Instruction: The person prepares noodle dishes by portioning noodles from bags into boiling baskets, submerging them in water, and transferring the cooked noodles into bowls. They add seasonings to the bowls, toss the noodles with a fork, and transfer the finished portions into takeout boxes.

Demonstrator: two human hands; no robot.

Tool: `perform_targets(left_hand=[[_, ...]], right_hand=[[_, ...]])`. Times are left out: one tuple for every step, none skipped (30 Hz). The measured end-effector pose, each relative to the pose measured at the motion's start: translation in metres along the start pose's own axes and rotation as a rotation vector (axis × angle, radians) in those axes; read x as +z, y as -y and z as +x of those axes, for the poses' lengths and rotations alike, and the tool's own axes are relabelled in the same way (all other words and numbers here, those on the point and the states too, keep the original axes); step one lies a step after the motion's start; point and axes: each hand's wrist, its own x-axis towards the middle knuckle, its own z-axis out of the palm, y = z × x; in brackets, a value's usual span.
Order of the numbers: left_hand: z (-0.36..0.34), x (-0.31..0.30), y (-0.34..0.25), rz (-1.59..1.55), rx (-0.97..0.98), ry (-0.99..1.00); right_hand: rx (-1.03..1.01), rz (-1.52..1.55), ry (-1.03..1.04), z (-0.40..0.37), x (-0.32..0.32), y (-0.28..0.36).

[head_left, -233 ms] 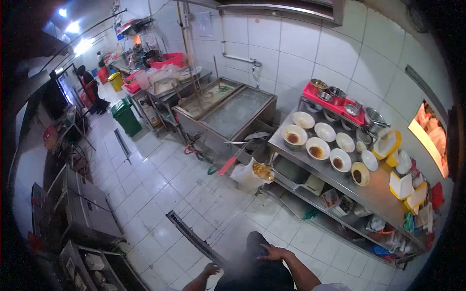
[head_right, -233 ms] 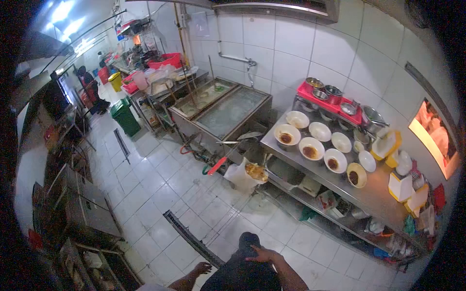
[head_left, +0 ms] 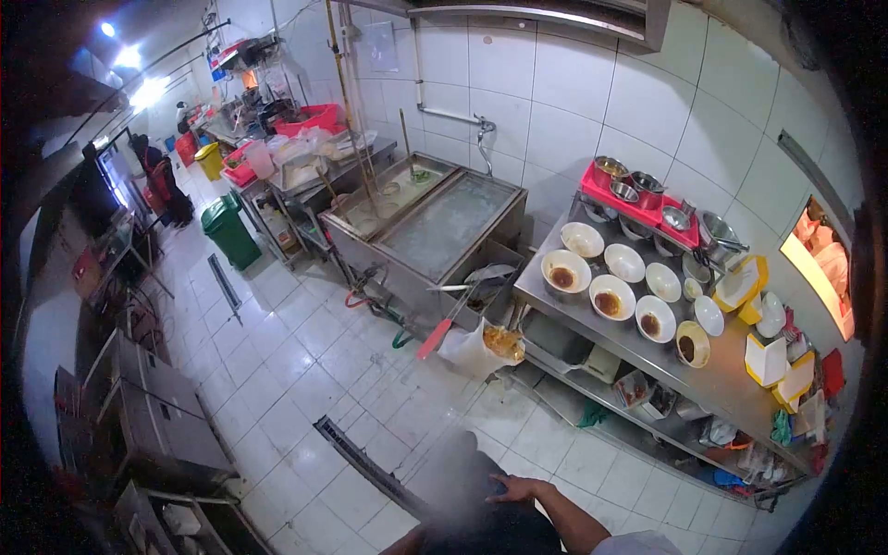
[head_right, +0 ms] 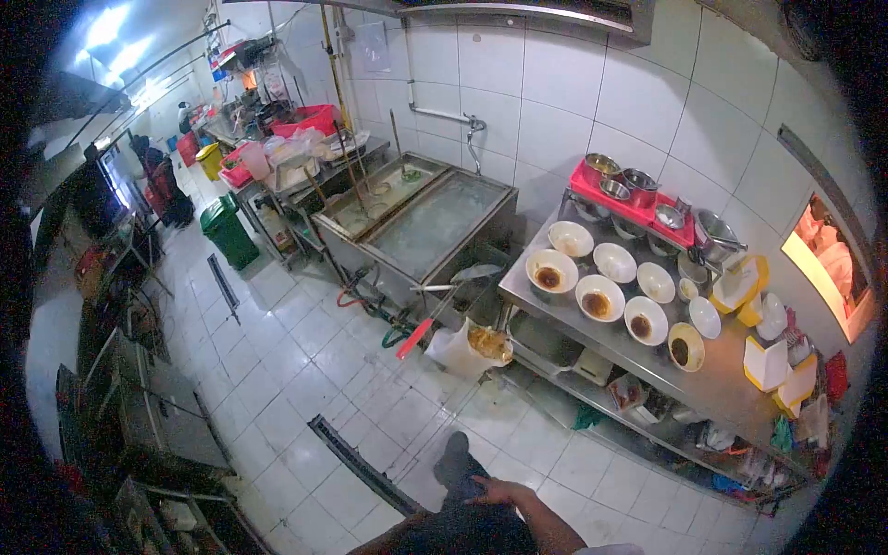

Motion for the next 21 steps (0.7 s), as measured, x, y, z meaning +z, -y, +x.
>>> perform_targets(left_hand=[[-0.001,-0.019,-0.006,0.010,-0.013,0.012],[0.000,-0.036,-0.007,0.017,-0.025,0.026],[-0.002,-0.062,-0.010,0.022,-0.038,0.021],[-0.004,-0.086,-0.010,0.019,-0.050,0.024],[-0.010,-0.114,-0.008,-0.001,-0.052,0.020],[-0.015,-0.138,-0.009,-0.034,-0.049,0.023],[-0.023,-0.166,-0.013,-0.100,-0.031,0.039],[-0.034,-0.194,-0.017,-0.201,-0.006,0.063],[-0.047,-0.220,-0.023,-0.348,0.026,0.101],[-0.059,-0.242,-0.033,-0.477,0.049,0.123],[-0.074,-0.251,-0.049,-0.286,0.006,-0.047],[-0.083,-0.263,-0.075,-0.095,-0.031,-0.218],[-0.080,-0.263,-0.094,0.054,-0.098,-0.416],[-0.079,-0.273,-0.108,0.161,-0.047,-0.474],[-0.079,-0.272,-0.123,0.194,-0.059,-0.568],[-0.074,-0.272,-0.141,0.231,-0.070,-0.656],[-0.063,-0.283,-0.138,0.391,0.042,-0.658],[-0.048,-0.299,-0.132,0.561,0.153,-0.640],[-0.052,-0.286,-0.152,0.404,0.082,-0.681],[-0.011,-0.299,-0.133,0.684,0.145,-0.803],[-0.015,-0.299,-0.153,0.846,0.012,-0.702]], right_hand=[[0.006,0.064,0.021,0.009,-0.003,0.001],[0.005,0.071,0.018,0.022,-0.006,-0.001],[0.046,0.077,0.002,0.046,-0.004,-0.015],[0.090,0.083,-0.014,0.068,-0.003,-0.029],[0.090,0.093,-0.012,0.084,0.000,-0.038],[0.081,0.177,-0.044,0.101,-0.003,-0.043],[0.067,0.260,-0.078,0.117,-0.014,-0.041],[0.058,0.268,-0.074,0.124,-0.028,-0.030],[0.106,0.330,-0.029,0.125,-0.043,-0.017],[0.158,0.386,0.022,0.124,-0.054,-0.004],[0.149,0.379,0.037,0.129,-0.056,0.002],[0.098,0.389,0.043,0.137,-0.059,0.005],[0.044,0.399,0.057,0.149,-0.063,0.008],[0.030,0.383,0.079,0.154,-0.069,0.015],[0.166,0.389,0.073,0.155,-0.068,0.021],[0.306,0.393,0.058,0.157,-0.075,0.027],[0.299,0.389,0.061,0.165,-0.082,0.029],[0.219,0.347,0.014,0.171,-0.078,0.024],[0.149,0.314,-0.041,0.179,-0.062,0.009],[0.180,0.592,-0.083,0.200,-0.035,-0.026],[0.202,0.895,-0.139,0.222,-0.008,-0.061]])
